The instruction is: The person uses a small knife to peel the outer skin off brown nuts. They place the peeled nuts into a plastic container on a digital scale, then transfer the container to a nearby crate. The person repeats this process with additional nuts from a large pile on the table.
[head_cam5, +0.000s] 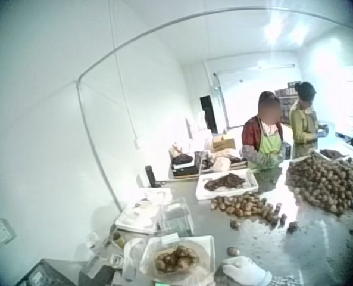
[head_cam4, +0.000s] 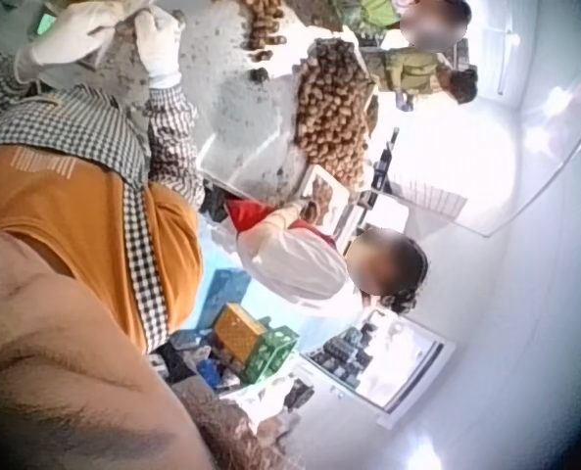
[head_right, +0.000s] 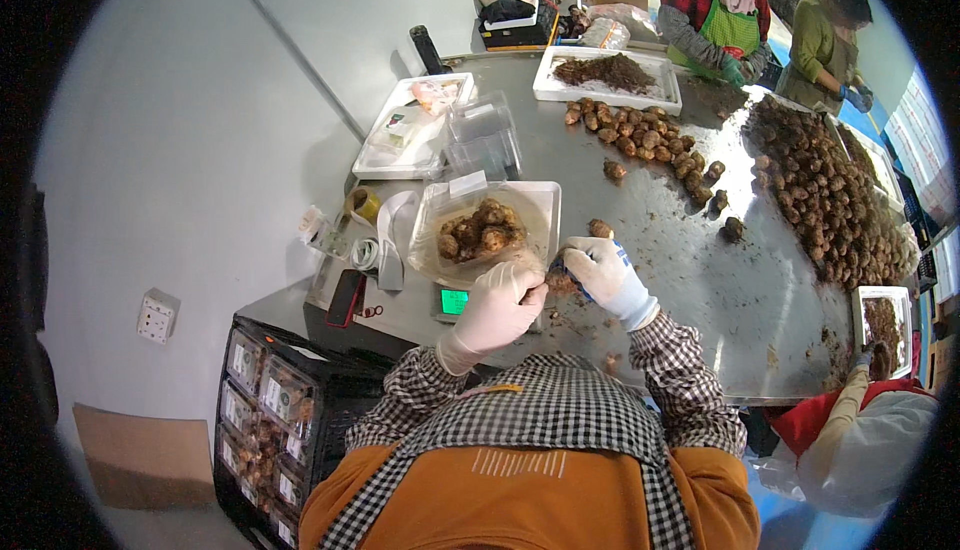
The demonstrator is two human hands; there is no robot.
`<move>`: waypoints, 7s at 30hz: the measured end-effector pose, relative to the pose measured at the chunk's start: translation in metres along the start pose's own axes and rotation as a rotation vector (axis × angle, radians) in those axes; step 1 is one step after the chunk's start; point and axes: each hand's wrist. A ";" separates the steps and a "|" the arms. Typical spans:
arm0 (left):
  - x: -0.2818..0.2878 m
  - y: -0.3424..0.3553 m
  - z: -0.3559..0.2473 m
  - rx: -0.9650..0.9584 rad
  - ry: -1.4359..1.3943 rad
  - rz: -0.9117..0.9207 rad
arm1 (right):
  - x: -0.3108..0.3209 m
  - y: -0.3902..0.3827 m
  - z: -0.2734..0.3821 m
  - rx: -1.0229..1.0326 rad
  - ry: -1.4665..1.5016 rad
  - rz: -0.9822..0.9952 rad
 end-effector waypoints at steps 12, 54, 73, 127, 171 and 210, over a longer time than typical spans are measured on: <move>-0.017 0.009 -0.018 0.293 -0.440 -0.064 | -0.002 -0.010 -0.008 0.150 0.088 -0.005; -0.028 0.006 -0.006 0.178 -0.164 0.142 | 0.006 -0.011 -0.016 0.216 0.080 -0.013; 0.028 -0.014 0.119 0.700 0.723 0.175 | -0.020 -0.013 -0.028 -0.488 0.980 0.191; -0.021 -0.055 0.053 0.275 -0.435 0.054 | -0.016 -0.073 -0.124 -0.659 -0.737 -0.114; 0.018 -0.080 0.153 0.919 -0.816 -0.297 | -0.060 0.070 -0.100 0.386 -0.195 0.285; 0.255 -0.419 -0.065 1.397 -0.524 -1.079 | -0.205 0.015 0.034 -0.167 0.773 1.012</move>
Point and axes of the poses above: each hand's wrist, its own y-axis towards the middle knuckle, its own x-axis out of the back of the hand, z = x × y, and after that the axes turned 8 degrees about z, right-handed
